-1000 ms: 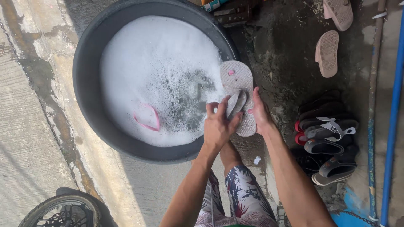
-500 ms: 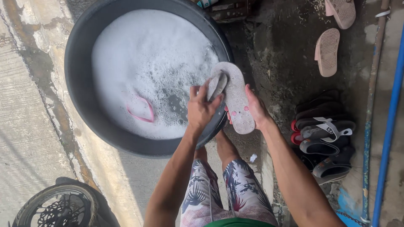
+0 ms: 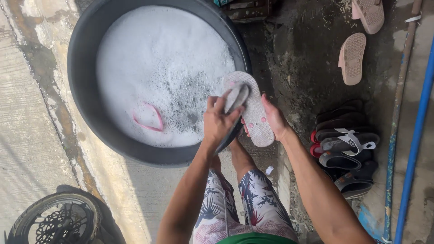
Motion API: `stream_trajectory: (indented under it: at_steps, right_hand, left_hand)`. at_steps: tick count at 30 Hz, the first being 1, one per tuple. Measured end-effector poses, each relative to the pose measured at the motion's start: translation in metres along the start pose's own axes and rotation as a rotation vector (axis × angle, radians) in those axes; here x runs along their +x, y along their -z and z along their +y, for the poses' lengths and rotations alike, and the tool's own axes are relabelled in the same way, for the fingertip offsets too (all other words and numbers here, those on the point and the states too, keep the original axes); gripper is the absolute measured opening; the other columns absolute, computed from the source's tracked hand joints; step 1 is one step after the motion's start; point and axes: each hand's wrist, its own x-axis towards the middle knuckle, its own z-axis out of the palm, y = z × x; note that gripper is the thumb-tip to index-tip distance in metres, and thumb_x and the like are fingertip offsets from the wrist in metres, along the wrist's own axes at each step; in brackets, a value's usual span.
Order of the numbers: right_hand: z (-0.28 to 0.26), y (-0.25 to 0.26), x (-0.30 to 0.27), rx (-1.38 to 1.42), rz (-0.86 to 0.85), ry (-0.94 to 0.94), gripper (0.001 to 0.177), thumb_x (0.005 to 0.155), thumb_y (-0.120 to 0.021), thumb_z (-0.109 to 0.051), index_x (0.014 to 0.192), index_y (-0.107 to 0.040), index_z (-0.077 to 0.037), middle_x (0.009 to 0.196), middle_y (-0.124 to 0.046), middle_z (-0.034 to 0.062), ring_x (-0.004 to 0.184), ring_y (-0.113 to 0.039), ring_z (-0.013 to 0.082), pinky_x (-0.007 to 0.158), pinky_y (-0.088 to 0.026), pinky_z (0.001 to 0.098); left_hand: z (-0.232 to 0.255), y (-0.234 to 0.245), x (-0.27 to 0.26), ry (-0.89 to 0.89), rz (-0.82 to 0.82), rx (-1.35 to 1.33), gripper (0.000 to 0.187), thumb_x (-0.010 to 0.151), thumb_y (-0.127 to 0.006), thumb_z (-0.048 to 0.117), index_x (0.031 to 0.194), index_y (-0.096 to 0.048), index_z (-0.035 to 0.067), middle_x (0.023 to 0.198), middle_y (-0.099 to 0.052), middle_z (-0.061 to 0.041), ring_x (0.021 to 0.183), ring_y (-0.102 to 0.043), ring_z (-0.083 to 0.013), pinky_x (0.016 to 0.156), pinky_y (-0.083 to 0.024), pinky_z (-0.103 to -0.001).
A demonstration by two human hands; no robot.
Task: The person is scrubbing a pair of pink and white flip-flops with a small brush in a basin of soapy water.
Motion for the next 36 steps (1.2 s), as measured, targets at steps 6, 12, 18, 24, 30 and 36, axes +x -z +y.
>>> stream_trajectory:
  at_steps: [6,12,18,24,30,36]
  right_hand:
    - [0.024,0.012,0.002,0.324,0.201,0.041,0.104,0.093,-0.028,-0.08,0.158,-0.04,0.0,0.135,-0.07,0.0143,0.113,-0.078,0.0248,0.093,-0.066,0.0449]
    - [0.044,0.039,0.009,0.326,0.133,0.093,0.124,0.095,-0.021,-0.089,0.159,-0.035,0.016,0.15,-0.059,0.0279,0.125,-0.074,0.0302,0.102,-0.065,0.0425]
    - [0.019,0.009,0.002,0.17,0.133,-0.058,0.129,0.073,-0.018,-0.099,0.155,-0.031,0.0,0.132,-0.063,0.0257,0.093,-0.074,0.0349,0.07,-0.064,0.0516]
    - [0.022,-0.005,-0.001,0.1,-0.074,0.002,0.124,0.078,-0.017,-0.1,0.156,-0.032,-0.005,0.102,-0.067,0.0264,0.072,-0.071,0.0338,0.06,-0.063,0.0473]
    - [0.012,-0.045,-0.008,-0.088,0.143,0.048,0.093,0.103,-0.032,-0.072,0.162,-0.036,0.0,0.129,-0.057,0.0299,0.095,-0.062,0.037,0.078,-0.053,0.0475]
    - [0.036,-0.101,0.044,-0.47,0.114,0.349,0.091,0.104,-0.056,-0.038,0.167,0.002,-0.007,0.177,-0.001,0.0191,0.162,-0.01,0.0318,0.128,-0.015,0.0435]
  left_hand:
    - [0.041,0.012,0.016,0.005,-0.095,0.01,0.063,0.082,-0.084,0.039,0.136,-0.065,0.012,0.112,-0.062,-0.022,0.086,-0.074,-0.0391,0.076,-0.062,-0.044]
    - [0.025,-0.003,-0.002,-0.002,-0.071,-0.01,0.065,0.083,-0.082,0.041,0.138,-0.062,0.012,0.113,-0.062,-0.022,0.091,-0.073,-0.0399,0.077,-0.062,-0.044]
    - [0.02,-0.011,-0.007,-0.034,-0.004,0.008,0.063,0.085,-0.082,0.04,0.137,-0.063,0.012,0.114,-0.062,-0.022,0.089,-0.073,-0.0406,0.076,-0.061,-0.045]
    - [0.014,0.004,0.001,0.197,-0.022,-0.118,0.067,0.086,-0.077,0.042,0.142,-0.057,0.011,0.115,-0.059,-0.021,0.085,-0.074,-0.035,0.068,-0.064,-0.04]
    - [-0.016,0.025,-0.044,0.033,-0.004,-0.129,0.064,0.083,-0.082,0.038,0.137,-0.062,0.009,0.109,-0.063,-0.018,0.097,-0.07,-0.0344,0.084,-0.059,-0.042]
    - [-0.088,0.066,-0.033,0.315,0.393,-0.044,0.069,0.091,-0.079,0.037,0.137,-0.05,-0.006,0.122,-0.059,-0.026,0.114,-0.059,-0.0408,0.1,-0.045,-0.047]
